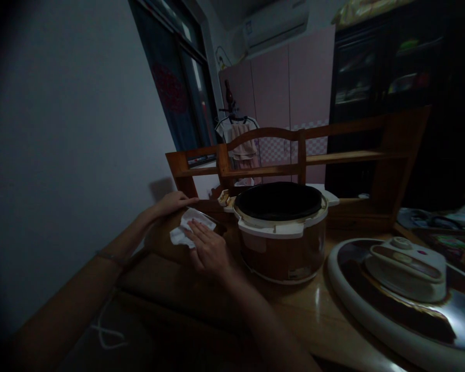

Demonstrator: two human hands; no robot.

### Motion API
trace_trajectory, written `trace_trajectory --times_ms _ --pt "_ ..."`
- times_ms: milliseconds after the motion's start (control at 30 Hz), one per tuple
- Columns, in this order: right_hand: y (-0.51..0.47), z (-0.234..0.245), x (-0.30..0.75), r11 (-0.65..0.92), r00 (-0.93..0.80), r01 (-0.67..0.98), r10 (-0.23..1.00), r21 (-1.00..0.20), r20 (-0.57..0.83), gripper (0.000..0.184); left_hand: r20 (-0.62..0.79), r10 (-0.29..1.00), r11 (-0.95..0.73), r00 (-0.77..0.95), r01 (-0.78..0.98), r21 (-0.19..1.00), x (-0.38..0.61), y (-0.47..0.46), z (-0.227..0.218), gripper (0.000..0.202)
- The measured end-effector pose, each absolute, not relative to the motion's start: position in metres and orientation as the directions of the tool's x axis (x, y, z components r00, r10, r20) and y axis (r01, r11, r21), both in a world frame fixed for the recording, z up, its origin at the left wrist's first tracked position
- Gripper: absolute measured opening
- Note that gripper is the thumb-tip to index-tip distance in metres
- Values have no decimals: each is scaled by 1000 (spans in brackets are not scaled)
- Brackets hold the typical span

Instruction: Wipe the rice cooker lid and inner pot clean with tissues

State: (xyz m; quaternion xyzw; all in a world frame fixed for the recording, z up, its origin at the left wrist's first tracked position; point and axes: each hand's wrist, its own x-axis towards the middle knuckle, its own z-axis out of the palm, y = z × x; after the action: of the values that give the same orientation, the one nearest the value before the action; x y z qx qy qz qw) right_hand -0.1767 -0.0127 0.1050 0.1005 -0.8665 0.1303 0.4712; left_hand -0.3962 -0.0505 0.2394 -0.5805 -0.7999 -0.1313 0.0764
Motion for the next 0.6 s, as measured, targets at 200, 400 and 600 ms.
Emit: trace_trajectory --times_ms 200,400,600 --pt "-6 106 -175 943 -491 -316 -71 -102 868 56 275 916 275 -294 956 105 -396 -46 238 67" --pt "7 90 -175 920 -458 -379 -96 -96 884 59 283 909 287 -307 951 110 -407 -48 237 57" --pt "6 74 -174 907 -451 -398 -64 -136 890 58 296 915 263 -275 962 80 -411 -57 237 51"
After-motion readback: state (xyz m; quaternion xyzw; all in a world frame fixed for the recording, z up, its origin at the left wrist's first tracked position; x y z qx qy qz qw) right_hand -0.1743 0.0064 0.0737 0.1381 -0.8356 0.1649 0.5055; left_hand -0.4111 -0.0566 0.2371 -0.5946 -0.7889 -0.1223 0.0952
